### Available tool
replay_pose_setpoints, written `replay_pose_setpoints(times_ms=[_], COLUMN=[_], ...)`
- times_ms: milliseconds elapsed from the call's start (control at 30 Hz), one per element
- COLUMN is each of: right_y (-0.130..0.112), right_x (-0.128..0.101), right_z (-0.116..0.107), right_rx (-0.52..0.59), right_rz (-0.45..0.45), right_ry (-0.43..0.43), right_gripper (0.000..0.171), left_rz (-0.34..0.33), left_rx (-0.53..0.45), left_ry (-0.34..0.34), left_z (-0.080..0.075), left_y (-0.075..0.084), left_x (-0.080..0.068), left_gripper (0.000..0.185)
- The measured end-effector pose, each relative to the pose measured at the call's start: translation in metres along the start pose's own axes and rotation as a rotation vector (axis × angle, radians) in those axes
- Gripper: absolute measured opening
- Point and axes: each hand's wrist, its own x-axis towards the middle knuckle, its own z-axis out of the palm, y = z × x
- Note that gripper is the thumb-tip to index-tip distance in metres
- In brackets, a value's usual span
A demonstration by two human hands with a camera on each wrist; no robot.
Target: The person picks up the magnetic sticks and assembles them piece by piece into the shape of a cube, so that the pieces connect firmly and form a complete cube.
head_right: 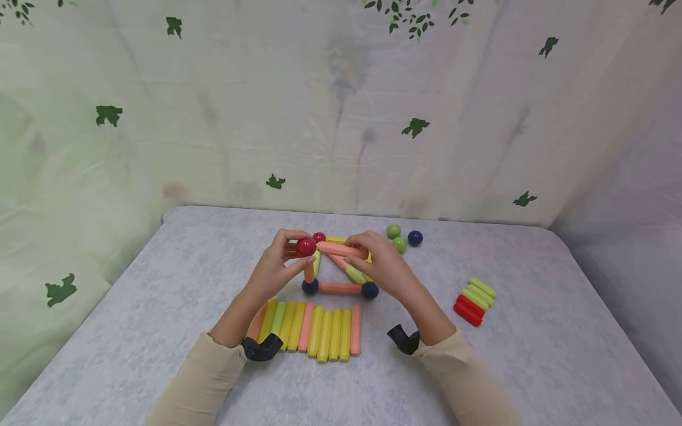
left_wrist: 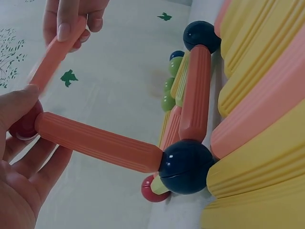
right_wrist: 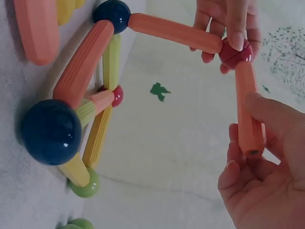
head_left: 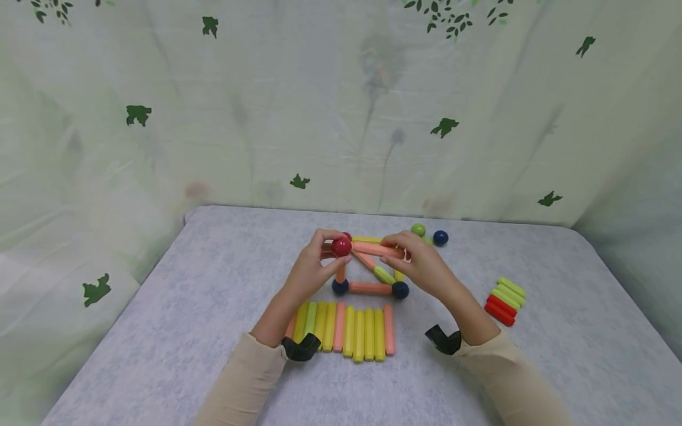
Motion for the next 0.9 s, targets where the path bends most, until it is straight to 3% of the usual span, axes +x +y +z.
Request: replay_pose_setpoints(times_ms=[200, 333, 567, 733, 900], right_y=[-0.003, -0.005, 0.000, 0.012, 0.034], right_x=[0.004, 0.003, -0.005, -0.032, -0.075], right_z=[0.003, 0.005, 0.000, -0.017, -0.039], right_rx=[0.000, 0.006, 0.038, 0.004, -0.085], right_rz=[0.013, 0.022, 0.005, 0.040, 0.142], right_ry=[0.019, 0.026, 0.036, 0.064, 0.055], right_gripper=[0.025, 0.026, 0.035, 0.046, 0.048], left_rz=[-0.035, -0.079, -0.073, -0.086, -0.128], left_rx=[-0.018, -0.050, -0.013, -0.051, -0.075], left_ry=[-0.018, -0.072, -0.096, -0.112, -0.133], left_z=[0.000, 0.004, 0.009, 0.008, 0.006], left_y=[0.004, 0.006, 0.008, 0.007, 0.015], left_x=[0.002, 0.006, 0.010, 0.012, 0.013], left_gripper=[0.044, 0.045, 0.029, 0.026, 0.024])
